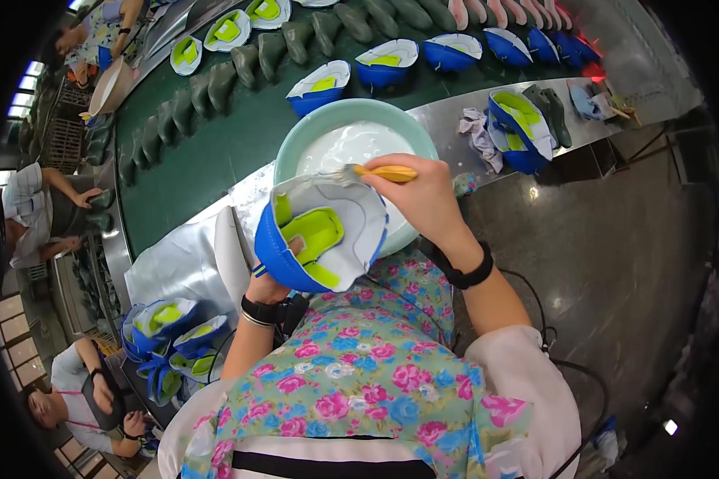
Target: Applying adhesive to the interior edges of blue and green shoe upper components using a brush and a bowl of liquid glue.
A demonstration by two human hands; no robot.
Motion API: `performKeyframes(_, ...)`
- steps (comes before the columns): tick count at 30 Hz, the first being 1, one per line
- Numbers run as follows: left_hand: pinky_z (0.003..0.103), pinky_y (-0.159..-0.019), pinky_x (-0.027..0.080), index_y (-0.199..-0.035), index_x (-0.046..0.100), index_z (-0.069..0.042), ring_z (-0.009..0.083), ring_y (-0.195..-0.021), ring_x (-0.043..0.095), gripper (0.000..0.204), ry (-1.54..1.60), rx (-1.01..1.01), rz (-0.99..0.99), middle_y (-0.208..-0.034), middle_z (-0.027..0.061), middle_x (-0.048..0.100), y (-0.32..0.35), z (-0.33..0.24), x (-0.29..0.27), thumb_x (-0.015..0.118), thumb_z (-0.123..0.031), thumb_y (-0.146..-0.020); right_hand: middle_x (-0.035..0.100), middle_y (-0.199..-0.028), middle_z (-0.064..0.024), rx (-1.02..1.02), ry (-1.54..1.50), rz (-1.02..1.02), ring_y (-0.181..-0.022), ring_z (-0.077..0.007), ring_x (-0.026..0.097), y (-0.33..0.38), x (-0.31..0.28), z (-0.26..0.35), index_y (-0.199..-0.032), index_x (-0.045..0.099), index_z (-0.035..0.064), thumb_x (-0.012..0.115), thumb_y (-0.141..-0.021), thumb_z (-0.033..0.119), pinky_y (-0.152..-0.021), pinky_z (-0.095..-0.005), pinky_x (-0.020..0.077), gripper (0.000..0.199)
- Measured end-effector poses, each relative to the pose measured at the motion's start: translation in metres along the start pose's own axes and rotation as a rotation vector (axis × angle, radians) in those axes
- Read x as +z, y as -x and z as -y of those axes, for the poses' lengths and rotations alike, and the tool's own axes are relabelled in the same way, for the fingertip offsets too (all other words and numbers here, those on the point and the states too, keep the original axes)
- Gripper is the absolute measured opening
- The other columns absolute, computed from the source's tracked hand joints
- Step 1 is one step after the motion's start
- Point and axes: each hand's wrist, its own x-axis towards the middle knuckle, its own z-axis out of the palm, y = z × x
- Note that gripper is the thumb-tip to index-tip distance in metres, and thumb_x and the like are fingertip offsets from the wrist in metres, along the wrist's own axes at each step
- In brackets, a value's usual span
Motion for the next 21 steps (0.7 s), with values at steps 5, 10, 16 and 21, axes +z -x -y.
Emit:
performKeyframes(5, 0.040, -0.089, 0.052, -0.131, 0.048, -0.001, 0.0245, -0.105, 0.062, 0.043, 0.067, 0.090, -0.122, -0.123, 0.0120, 0.059, -0.010, -0.013, 0.010, 0.061, -0.007, -0.090, 0.069, -0.073, -0.0075, 0.140, 0.080, -0.166, -0.068, -0.0125, 0.067, 0.032, 0.001, -0.014, -0.086, 0.068, 0.0009, 0.073, -0.080, 0.012, -0.063, -0.0244, 0.0519, 0.014)
performKeyframes(10, 0.033, -0.086, 0.052, -0.127, 0.049, 0.002, 0.0205, -0.099, 0.062, 0.037, -0.308, 0.354, -0.172, -0.117, 0.0099, 0.060, -0.019, -0.025, 0.037, 0.059, -0.010, -0.093, 0.066, -0.067, -0.0044, 0.436, -0.307, -0.097, -0.055, -0.0056, 0.061, 0.038, 0.011, 0.001, -0.077, 0.064, 0.0016, 0.070, -0.085, 0.015, -0.048, -0.0200, 0.0482, 0.017)
performKeyframes(16, 0.034, -0.085, 0.053, -0.126, 0.051, 0.002, 0.0237, -0.100, 0.064, 0.036, -0.193, 0.344, -0.216, -0.116, 0.0110, 0.062, -0.015, -0.044, 0.055, 0.060, -0.009, -0.093, 0.065, -0.066, -0.0036, 0.363, -0.400, -0.039, -0.055, -0.0055, 0.060, 0.040, -0.010, 0.025, -0.080, 0.066, 0.0003, 0.069, -0.086, 0.013, -0.050, -0.0192, 0.0474, 0.014)
performKeyframes(21, 0.034, -0.082, 0.055, -0.121, 0.056, -0.002, 0.0222, -0.097, 0.066, 0.033, -0.030, 0.340, -0.161, -0.109, 0.0104, 0.065, -0.010, -0.048, 0.058, 0.064, -0.010, -0.089, 0.065, -0.066, -0.0023, 0.215, -0.180, 0.003, -0.058, -0.0042, 0.059, 0.019, -0.012, 0.022, -0.081, 0.066, 0.0009, 0.070, -0.084, 0.010, -0.053, -0.0200, 0.0462, 0.010)
